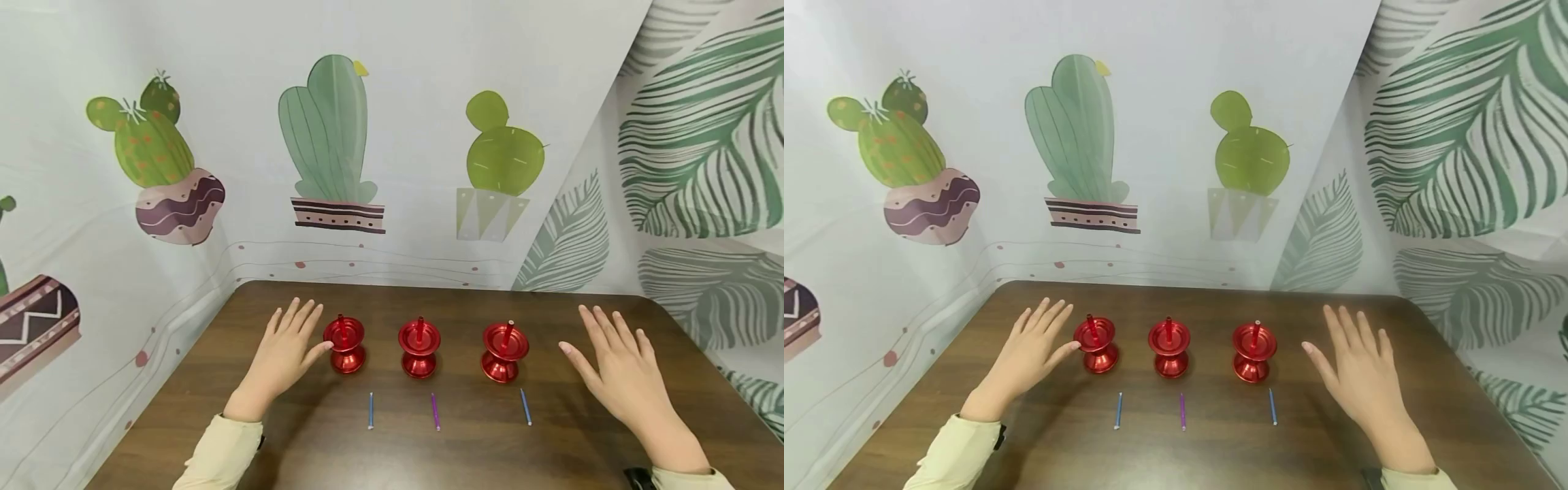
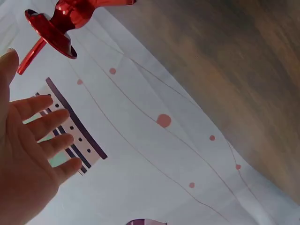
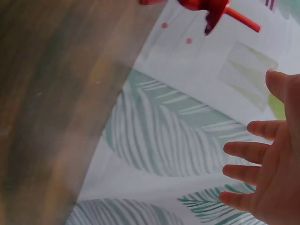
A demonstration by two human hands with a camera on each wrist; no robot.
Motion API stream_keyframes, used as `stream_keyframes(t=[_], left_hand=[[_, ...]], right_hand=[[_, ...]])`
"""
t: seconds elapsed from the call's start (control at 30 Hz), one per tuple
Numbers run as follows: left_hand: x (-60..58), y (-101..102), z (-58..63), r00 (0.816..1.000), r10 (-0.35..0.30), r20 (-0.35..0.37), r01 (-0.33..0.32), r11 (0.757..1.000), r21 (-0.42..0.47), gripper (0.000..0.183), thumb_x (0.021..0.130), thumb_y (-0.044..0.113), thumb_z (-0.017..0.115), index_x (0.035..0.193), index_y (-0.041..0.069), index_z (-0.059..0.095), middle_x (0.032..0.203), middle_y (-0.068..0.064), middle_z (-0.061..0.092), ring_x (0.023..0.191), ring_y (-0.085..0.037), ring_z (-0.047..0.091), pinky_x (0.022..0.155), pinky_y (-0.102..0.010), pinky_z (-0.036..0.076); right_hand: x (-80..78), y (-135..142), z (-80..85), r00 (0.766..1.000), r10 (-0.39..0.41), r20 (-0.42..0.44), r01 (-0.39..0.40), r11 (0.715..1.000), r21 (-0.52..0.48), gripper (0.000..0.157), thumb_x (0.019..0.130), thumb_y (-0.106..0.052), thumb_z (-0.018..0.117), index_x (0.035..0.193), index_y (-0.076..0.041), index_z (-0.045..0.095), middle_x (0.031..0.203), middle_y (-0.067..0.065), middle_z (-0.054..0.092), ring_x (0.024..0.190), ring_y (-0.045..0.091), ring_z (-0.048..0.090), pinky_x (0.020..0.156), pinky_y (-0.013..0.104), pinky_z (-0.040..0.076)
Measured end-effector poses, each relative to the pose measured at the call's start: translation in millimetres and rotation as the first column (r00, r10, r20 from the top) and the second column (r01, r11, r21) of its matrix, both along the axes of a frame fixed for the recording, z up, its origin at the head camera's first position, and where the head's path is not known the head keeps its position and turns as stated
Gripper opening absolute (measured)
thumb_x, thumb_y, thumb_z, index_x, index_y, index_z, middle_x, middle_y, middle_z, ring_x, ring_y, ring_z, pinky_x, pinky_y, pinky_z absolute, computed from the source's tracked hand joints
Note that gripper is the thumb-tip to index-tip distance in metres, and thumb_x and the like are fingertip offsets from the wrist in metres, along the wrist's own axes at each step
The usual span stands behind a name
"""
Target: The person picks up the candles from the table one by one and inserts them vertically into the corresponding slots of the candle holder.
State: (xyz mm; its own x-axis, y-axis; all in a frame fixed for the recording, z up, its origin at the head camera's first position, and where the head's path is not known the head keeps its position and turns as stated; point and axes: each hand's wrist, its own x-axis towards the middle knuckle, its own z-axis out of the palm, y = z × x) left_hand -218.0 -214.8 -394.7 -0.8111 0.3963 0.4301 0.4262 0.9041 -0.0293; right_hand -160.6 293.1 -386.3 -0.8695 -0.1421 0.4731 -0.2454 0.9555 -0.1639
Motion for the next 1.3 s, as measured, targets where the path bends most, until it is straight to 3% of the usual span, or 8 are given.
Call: stream_keyframes(t=[0.23, 0.47, 0.63, 0.83, 0.87, 0.97, 1.1, 1.3], left_hand=[[-0.9, 3.3, 0.2, 0.998, -0.064, 0.015, 0.064, 0.997, -0.031, 0.065, 0.089, 0.042, 0.066, 0.137, 0.000, 0.050, 0.138, -0.019, 0.051, 0.134, -0.038, 0.038, 0.110, -0.056, 0.025], [-11.0, 5.2, -8.2, 0.982, -0.157, 0.101, 0.159, 0.987, -0.007, 0.062, 0.091, 0.042, 0.063, 0.137, 0.002, 0.051, 0.136, -0.014, 0.054, 0.133, -0.035, 0.042, 0.110, -0.053, 0.029], [-19.2, 5.8, -13.3, 0.952, -0.223, 0.210, 0.209, 0.974, 0.090, 0.063, 0.092, 0.041, 0.062, 0.137, -0.002, 0.049, 0.138, -0.017, 0.051, 0.131, -0.035, 0.044, 0.107, -0.052, 0.034], [-25.5, 1.2, -14.4, 0.885, -0.277, 0.375, 0.175, 0.943, 0.283, 0.069, 0.092, 0.041, 0.062, 0.141, -0.003, 0.042, 0.144, -0.016, 0.044, 0.132, -0.031, 0.044, 0.106, -0.047, 0.037], [-26.4, 0.9, -14.7, 0.873, -0.294, 0.390, 0.175, 0.934, 0.312, 0.069, 0.092, 0.040, 0.063, 0.142, -0.003, 0.041, 0.144, -0.015, 0.043, 0.132, -0.030, 0.044, 0.106, -0.046, 0.038], [-29.3, 0.3, -16.0, 0.859, -0.331, 0.390, 0.187, 0.913, 0.363, 0.068, 0.092, 0.038, 0.064, 0.141, -0.004, 0.041, 0.142, -0.016, 0.045, 0.129, -0.030, 0.046, 0.105, -0.045, 0.039], [-30.9, 0.8, -16.3, 0.861, -0.339, 0.379, 0.183, 0.902, 0.390, 0.065, 0.090, 0.032, 0.068, 0.138, -0.005, 0.044, 0.137, -0.015, 0.049, 0.125, -0.029, 0.050, 0.102, -0.044, 0.042], [-31.7, 3.4, -14.1, 0.859, -0.332, 0.390, 0.164, 0.900, 0.404, 0.064, 0.088, 0.027, 0.071, 0.136, -0.007, 0.045, 0.133, -0.016, 0.051, 0.121, -0.029, 0.053, 0.100, -0.044, 0.044]], right_hand=[[6.4, -18.6, 15.2, 0.993, 0.047, -0.108, -0.051, 0.998, -0.038, 0.068, 0.096, -0.039, 0.056, 0.151, -0.009, 0.029, 0.143, 0.026, 0.041, 0.138, 0.044, 0.026, 0.108, 0.065, 0.016], [12.4, -41.1, 28.6, 0.976, 0.122, -0.178, -0.135, 0.989, -0.060, 0.064, 0.095, -0.038, 0.059, 0.147, -0.008, 0.037, 0.141, 0.021, 0.046, 0.135, 0.041, 0.033, 0.106, 0.063, 0.022], [14.3, -56.8, 34.1, 0.955, 0.181, -0.234, -0.200, 0.978, -0.059, 0.064, 0.093, -0.041, 0.061, 0.144, -0.006, 0.043, 0.139, 0.018, 0.049, 0.134, 0.038, 0.037, 0.105, 0.060, 0.027], [14.6, -81.0, 37.6, 0.935, 0.262, -0.240, -0.286, 0.956, -0.072, 0.066, 0.090, -0.039, 0.065, 0.143, -0.008, 0.044, 0.140, 0.016, 0.049, 0.133, 0.037, 0.038, 0.103, 0.057, 0.030], [15.2, -85.8, 38.1, 0.932, 0.279, -0.230, -0.304, 0.949, -0.079, 0.066, 0.089, -0.037, 0.067, 0.144, -0.008, 0.044, 0.140, 0.015, 0.049, 0.133, 0.037, 0.038, 0.103, 0.056, 0.031], [16.7, -103.2, 39.4, 0.921, 0.336, -0.195, -0.362, 0.925, -0.118, 0.066, 0.087, -0.031, 0.071, 0.144, -0.012, 0.044, 0.141, 0.012, 0.049, 0.133, 0.034, 0.040, 0.106, 0.053, 0.031], [15.9, -131.9, 37.9, 0.895, 0.425, -0.133, -0.444, 0.878, -0.179, 0.063, 0.088, -0.029, 0.070, 0.144, -0.017, 0.045, 0.141, 0.004, 0.050, 0.132, 0.026, 0.043, 0.107, 0.047, 0.033], [8.6, -180.6, 27.7, 0.840, 0.542, -0.017, -0.526, 0.806, -0.271, 0.051, 0.094, -0.039, 0.061, 0.139, -0.017, 0.051, 0.137, -0.001, 0.053, 0.128, 0.021, 0.048, 0.103, 0.049, 0.040]])
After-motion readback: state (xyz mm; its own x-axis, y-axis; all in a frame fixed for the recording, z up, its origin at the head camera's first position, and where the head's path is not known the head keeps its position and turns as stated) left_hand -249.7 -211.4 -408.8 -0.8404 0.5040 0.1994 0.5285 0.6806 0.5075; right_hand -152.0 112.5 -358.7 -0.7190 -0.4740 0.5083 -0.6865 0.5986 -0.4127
